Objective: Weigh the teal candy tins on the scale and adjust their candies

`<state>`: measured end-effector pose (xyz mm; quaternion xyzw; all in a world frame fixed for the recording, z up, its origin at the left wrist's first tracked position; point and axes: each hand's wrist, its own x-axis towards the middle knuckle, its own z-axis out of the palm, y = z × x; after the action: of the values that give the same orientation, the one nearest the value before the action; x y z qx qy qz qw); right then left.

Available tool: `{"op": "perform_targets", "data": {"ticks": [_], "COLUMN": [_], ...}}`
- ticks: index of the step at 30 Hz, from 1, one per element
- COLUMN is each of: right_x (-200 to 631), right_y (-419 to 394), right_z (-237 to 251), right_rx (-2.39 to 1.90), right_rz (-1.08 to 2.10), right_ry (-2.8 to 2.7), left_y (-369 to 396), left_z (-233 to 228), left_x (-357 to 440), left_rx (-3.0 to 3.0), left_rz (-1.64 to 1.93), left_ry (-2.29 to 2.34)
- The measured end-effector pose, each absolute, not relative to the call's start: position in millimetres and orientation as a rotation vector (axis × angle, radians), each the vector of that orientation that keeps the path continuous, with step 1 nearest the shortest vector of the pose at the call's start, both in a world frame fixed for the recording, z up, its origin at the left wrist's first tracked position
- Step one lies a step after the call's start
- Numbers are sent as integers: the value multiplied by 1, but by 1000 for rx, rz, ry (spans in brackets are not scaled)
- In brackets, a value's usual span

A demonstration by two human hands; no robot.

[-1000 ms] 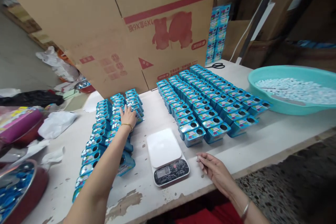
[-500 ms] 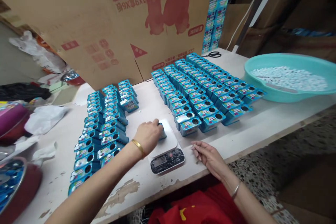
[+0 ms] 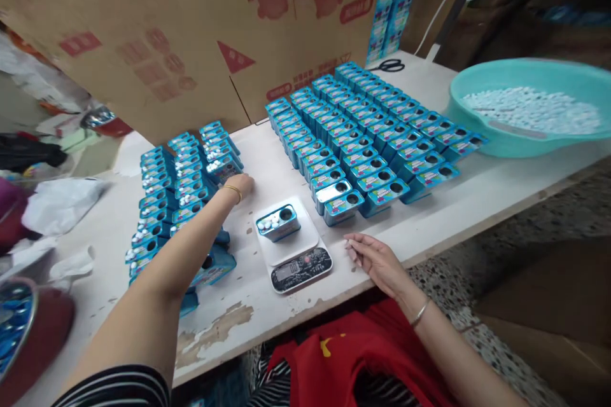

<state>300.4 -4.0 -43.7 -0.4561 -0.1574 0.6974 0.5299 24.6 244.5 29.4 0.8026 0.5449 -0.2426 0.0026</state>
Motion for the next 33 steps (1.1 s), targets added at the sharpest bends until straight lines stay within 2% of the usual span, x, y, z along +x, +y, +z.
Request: {"op": "perform_targets", "data": {"ticks": [4, 7, 10, 13, 14, 16, 17, 19, 22, 25, 28, 30, 33], "right_x": [301, 301, 298, 291, 287, 276, 270, 258, 246, 247, 255, 260, 261], "right_y": [-5, -4, -4, -7, -9, -13, -16, -21, -33, -46, -50, -43, -19], "right_z": [-42, -41, -37, -23, -17, -1, 6, 19, 29, 30, 29, 33, 46], "right_rx": [-1112, -1131, -1150, -1124, -1097, -1020, -974, -888, -839, -892, -990, -1056, -1149], "right_rz": [1660, 1651, 1629, 1646, 1676, 1768, 1820, 1902, 1943, 1949, 1928, 1881, 1756], "right_ry": [-373, -375, -340, -264, -238, -193, -171, -128, -136, -189, -252, -417, -776], "left_y": [247, 246, 238, 204, 185, 138, 112, 66, 21, 9, 9, 10, 11], "left_z": [12, 18, 44, 89, 105, 129, 135, 136, 114, 88, 70, 60, 50], "left_x": [23, 21, 22, 31, 37, 55, 66, 88, 105, 91, 62, 45, 36], "left_rx": [2502, 2519, 2561, 2650, 2691, 2734, 2739, 2824, 2937, 2860, 2731, 2690, 2707], "left_rz": [-788, -720, -571, -307, -189, 280, 367, 334, 247, 549, 887, 872, 718], "left_ry": [1710, 1723, 1753, 1718, 1644, 1239, 1059, 807, 669, 901, 1433, 1702, 1798]}}
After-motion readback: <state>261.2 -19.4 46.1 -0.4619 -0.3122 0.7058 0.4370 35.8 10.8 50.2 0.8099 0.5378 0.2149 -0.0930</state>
